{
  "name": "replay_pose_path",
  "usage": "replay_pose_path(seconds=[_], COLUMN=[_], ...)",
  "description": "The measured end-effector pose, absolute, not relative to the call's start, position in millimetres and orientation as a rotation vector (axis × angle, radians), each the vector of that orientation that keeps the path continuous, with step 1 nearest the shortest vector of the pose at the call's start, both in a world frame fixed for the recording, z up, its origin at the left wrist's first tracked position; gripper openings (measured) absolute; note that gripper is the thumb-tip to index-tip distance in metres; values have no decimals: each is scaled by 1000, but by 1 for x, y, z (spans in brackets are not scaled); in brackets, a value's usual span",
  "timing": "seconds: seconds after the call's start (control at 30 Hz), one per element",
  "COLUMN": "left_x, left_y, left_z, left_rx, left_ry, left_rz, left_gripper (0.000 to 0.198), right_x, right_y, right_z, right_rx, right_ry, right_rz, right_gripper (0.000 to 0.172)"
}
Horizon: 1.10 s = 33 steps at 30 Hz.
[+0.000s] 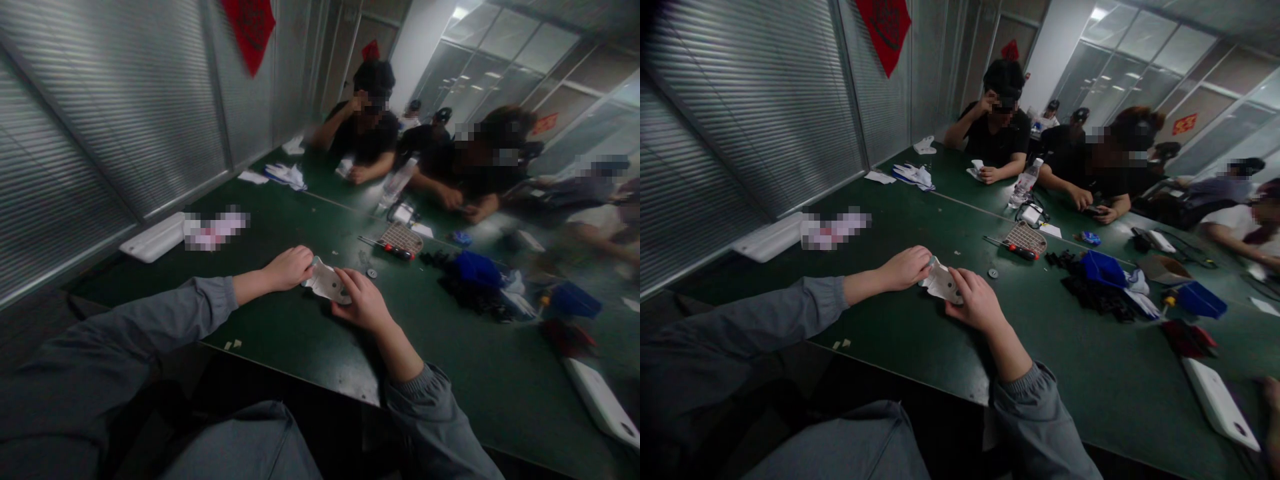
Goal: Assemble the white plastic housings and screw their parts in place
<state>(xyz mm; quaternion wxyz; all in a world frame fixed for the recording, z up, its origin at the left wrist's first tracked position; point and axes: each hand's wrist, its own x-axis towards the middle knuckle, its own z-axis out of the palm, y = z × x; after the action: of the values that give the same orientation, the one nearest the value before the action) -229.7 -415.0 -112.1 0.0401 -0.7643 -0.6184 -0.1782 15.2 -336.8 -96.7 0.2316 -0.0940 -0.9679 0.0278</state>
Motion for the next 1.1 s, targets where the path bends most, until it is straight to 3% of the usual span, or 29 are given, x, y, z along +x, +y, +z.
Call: replay_pose_path(seconds=[0.3, 0.67, 1.1], left_x=[-230, -233, -233], left_y=[-415, -415, -417], left_z=[-116, -113, -112], left_rx=[-2346, -2413, -2446], left_ry=[-1912, -1953, -1974], left_rz=[-586, -606, -640], left_gripper=[36, 19, 18], right_x=[17, 17, 17], right_y=[-335, -335, -335], right_z=[-99, -99, -99], right_rx=[-287, -274, -274], right_ry=[-2658, -2679, -2681], right_rz=[109, 113, 107], right_gripper=[76, 75, 75])
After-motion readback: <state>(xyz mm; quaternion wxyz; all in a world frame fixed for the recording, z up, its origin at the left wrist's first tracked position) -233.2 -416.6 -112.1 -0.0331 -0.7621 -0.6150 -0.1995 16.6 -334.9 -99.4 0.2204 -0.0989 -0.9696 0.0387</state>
